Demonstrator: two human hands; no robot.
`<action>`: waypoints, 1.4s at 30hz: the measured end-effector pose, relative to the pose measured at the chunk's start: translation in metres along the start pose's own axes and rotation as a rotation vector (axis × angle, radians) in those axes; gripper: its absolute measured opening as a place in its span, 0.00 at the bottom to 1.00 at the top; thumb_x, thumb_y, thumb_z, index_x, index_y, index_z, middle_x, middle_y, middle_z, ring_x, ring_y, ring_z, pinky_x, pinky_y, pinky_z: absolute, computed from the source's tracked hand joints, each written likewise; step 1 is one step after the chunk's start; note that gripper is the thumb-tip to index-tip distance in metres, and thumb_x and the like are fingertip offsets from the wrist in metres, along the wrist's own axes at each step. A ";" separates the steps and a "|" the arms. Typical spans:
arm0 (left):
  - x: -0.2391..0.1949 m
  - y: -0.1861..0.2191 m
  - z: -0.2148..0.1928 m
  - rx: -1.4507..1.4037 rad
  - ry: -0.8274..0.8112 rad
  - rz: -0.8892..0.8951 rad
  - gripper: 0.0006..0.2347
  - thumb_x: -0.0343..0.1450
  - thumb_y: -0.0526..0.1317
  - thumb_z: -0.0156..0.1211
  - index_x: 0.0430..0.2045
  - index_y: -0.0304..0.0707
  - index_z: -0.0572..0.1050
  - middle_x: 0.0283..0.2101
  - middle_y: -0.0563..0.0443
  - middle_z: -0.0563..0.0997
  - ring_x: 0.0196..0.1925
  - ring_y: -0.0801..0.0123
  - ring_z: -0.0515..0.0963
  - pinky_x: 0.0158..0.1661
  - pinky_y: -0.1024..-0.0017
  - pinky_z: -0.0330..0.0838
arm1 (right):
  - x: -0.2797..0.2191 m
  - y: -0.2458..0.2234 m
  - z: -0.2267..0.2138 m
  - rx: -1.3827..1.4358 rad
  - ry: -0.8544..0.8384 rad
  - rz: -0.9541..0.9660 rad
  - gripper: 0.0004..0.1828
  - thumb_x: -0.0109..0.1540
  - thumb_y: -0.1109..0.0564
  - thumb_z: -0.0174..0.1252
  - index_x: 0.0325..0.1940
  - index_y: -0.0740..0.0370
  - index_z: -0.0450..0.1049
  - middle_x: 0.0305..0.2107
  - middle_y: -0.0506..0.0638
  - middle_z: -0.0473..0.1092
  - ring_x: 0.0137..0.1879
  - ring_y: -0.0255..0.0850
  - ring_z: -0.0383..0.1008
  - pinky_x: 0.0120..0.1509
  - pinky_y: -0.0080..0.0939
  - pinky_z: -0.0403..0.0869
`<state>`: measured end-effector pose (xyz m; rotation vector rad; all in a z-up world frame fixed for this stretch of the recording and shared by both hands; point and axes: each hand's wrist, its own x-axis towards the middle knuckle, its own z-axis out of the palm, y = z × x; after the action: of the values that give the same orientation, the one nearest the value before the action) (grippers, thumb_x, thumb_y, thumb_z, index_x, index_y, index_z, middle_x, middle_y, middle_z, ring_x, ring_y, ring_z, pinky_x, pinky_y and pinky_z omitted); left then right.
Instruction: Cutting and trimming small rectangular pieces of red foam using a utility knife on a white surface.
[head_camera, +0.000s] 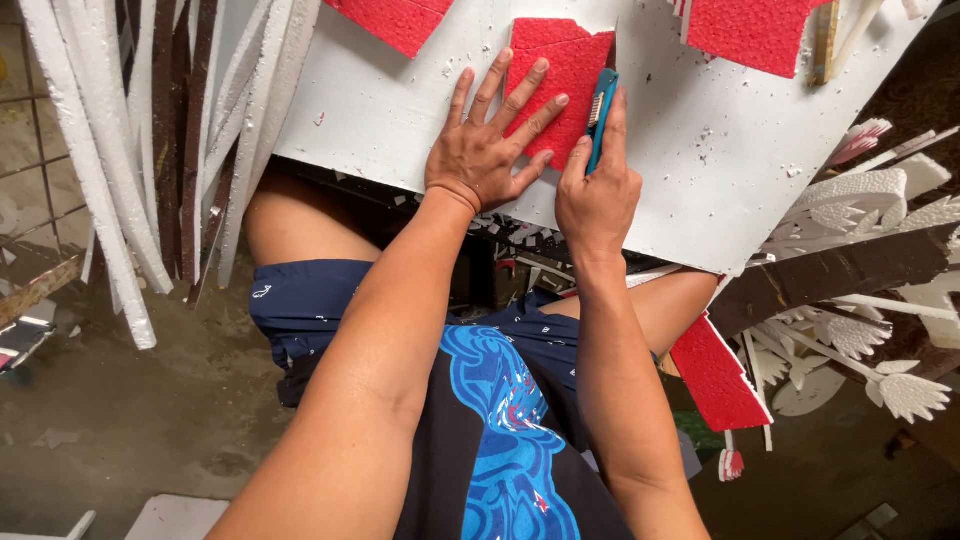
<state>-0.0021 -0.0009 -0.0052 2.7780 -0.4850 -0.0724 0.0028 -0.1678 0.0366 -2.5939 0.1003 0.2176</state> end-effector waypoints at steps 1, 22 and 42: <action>0.000 0.000 -0.001 0.001 0.001 0.000 0.27 0.83 0.58 0.53 0.76 0.59 0.55 0.76 0.47 0.48 0.77 0.43 0.48 0.70 0.39 0.43 | 0.001 -0.001 0.000 0.000 0.001 -0.001 0.30 0.72 0.54 0.44 0.79 0.44 0.50 0.45 0.55 0.82 0.22 0.57 0.67 0.31 0.54 0.66; 0.001 -0.002 -0.004 -0.052 -0.059 -0.001 0.28 0.82 0.57 0.52 0.77 0.57 0.53 0.77 0.46 0.47 0.77 0.41 0.46 0.70 0.38 0.40 | 0.000 -0.025 -0.031 -0.445 -0.312 0.193 0.35 0.69 0.45 0.43 0.81 0.36 0.45 0.29 0.69 0.75 0.35 0.75 0.74 0.40 0.72 0.69; 0.005 0.002 -0.017 -0.120 -0.212 -0.047 0.26 0.83 0.57 0.43 0.77 0.61 0.46 0.78 0.48 0.41 0.79 0.43 0.41 0.72 0.39 0.34 | -0.084 -0.005 -0.098 -0.482 -0.552 0.217 0.36 0.65 0.46 0.48 0.79 0.36 0.55 0.20 0.66 0.72 0.28 0.69 0.71 0.37 0.66 0.65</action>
<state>0.0036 0.0004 0.0114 2.6763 -0.4499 -0.3969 -0.0657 -0.2117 0.1365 -2.8748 0.1423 1.1472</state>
